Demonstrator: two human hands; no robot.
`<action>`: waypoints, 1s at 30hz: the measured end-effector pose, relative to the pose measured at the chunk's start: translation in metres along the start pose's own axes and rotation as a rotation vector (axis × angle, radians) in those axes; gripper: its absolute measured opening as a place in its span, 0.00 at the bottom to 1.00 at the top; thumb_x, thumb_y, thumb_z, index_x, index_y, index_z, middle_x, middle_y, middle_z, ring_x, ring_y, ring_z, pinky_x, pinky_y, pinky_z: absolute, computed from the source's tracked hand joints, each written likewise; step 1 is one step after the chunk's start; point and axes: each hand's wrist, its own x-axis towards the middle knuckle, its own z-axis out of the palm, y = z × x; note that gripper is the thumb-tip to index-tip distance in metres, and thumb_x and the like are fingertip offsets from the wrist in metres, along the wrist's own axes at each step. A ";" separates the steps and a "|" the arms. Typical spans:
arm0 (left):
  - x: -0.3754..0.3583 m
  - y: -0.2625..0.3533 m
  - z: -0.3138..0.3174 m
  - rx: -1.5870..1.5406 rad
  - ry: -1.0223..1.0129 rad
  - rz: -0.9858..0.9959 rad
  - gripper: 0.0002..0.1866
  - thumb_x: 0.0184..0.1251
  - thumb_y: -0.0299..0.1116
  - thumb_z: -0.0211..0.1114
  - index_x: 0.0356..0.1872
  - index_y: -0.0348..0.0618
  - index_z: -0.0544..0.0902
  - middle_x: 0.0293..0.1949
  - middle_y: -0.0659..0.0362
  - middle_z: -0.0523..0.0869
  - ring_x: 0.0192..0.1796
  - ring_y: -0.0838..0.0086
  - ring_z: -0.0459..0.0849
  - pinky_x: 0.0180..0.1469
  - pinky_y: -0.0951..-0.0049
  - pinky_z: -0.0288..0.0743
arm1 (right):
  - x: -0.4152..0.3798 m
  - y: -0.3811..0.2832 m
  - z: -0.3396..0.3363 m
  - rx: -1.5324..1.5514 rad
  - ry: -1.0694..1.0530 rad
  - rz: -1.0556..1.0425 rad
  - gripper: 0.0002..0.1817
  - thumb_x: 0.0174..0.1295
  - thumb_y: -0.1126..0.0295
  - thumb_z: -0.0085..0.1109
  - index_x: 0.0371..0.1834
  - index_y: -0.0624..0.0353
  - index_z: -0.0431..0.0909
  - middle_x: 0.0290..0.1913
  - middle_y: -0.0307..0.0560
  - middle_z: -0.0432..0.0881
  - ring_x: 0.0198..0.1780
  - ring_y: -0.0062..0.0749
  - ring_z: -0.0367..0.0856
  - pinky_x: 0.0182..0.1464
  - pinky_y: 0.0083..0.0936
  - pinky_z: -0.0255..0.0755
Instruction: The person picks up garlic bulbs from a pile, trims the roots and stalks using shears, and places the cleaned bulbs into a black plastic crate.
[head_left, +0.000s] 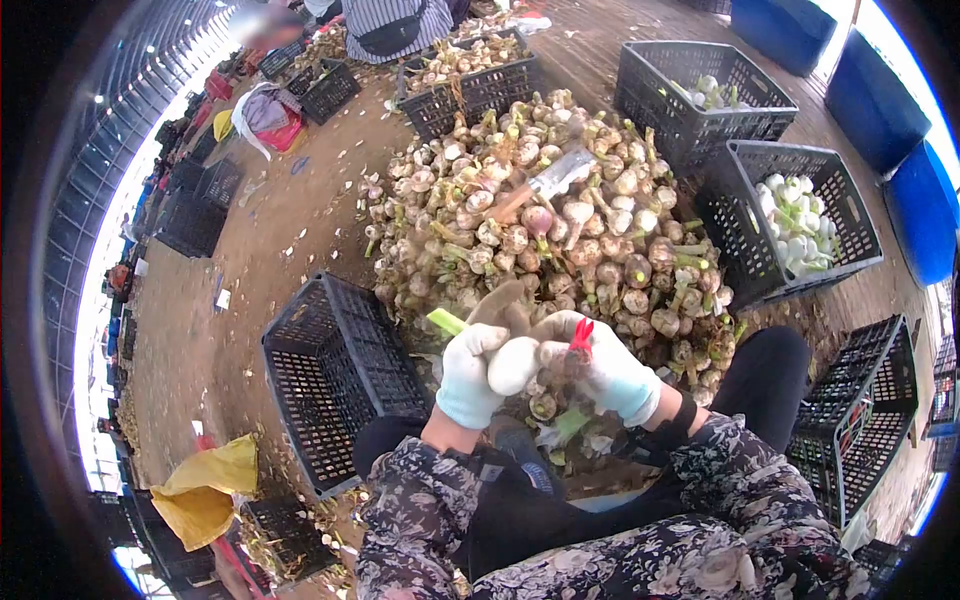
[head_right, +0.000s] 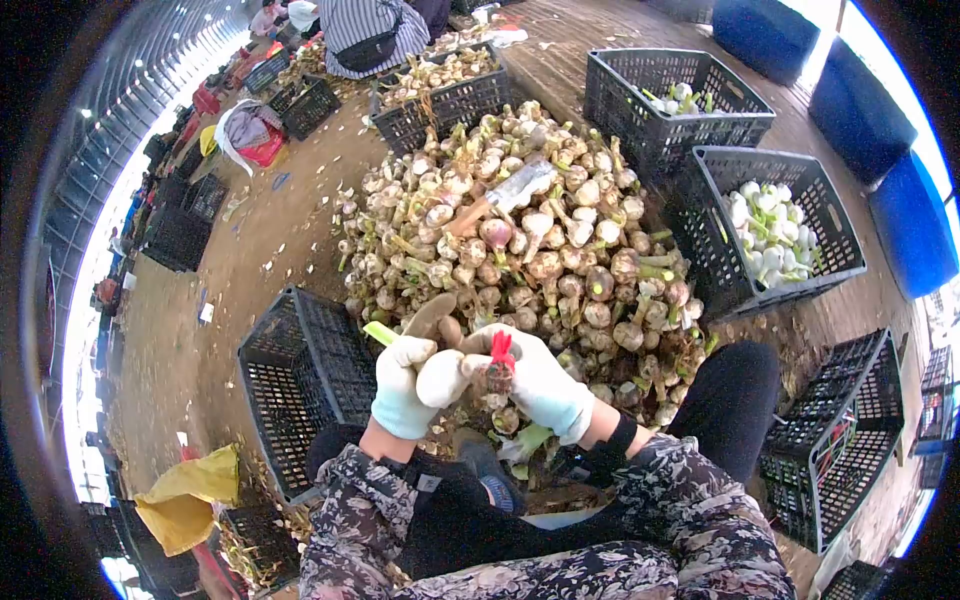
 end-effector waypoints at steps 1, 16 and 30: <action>-0.001 0.002 -0.005 -0.002 0.001 0.012 0.28 0.49 0.25 0.54 0.58 0.36 0.69 0.34 0.53 0.78 0.35 0.61 0.82 0.36 0.65 0.79 | 0.002 -0.004 0.002 -0.007 -0.010 0.000 0.17 0.60 0.66 0.59 0.49 0.63 0.74 0.43 0.39 0.76 0.43 0.16 0.72 0.44 0.18 0.69; -0.014 0.021 -0.013 0.403 0.108 0.331 0.25 0.46 0.22 0.52 0.52 0.31 0.74 0.30 0.53 0.81 0.32 0.70 0.80 0.36 0.73 0.77 | 0.008 0.011 0.026 0.124 -0.126 0.111 0.21 0.63 0.59 0.56 0.51 0.63 0.66 0.43 0.45 0.76 0.41 0.26 0.77 0.44 0.28 0.75; -0.004 0.022 -0.035 0.318 0.121 0.261 0.27 0.46 0.27 0.54 0.54 0.31 0.73 0.29 0.53 0.80 0.31 0.67 0.80 0.37 0.71 0.77 | 0.024 -0.003 0.037 -0.868 -0.055 -0.711 0.16 0.41 0.78 0.63 0.36 0.54 0.77 0.32 0.44 0.76 0.35 0.43 0.76 0.39 0.33 0.71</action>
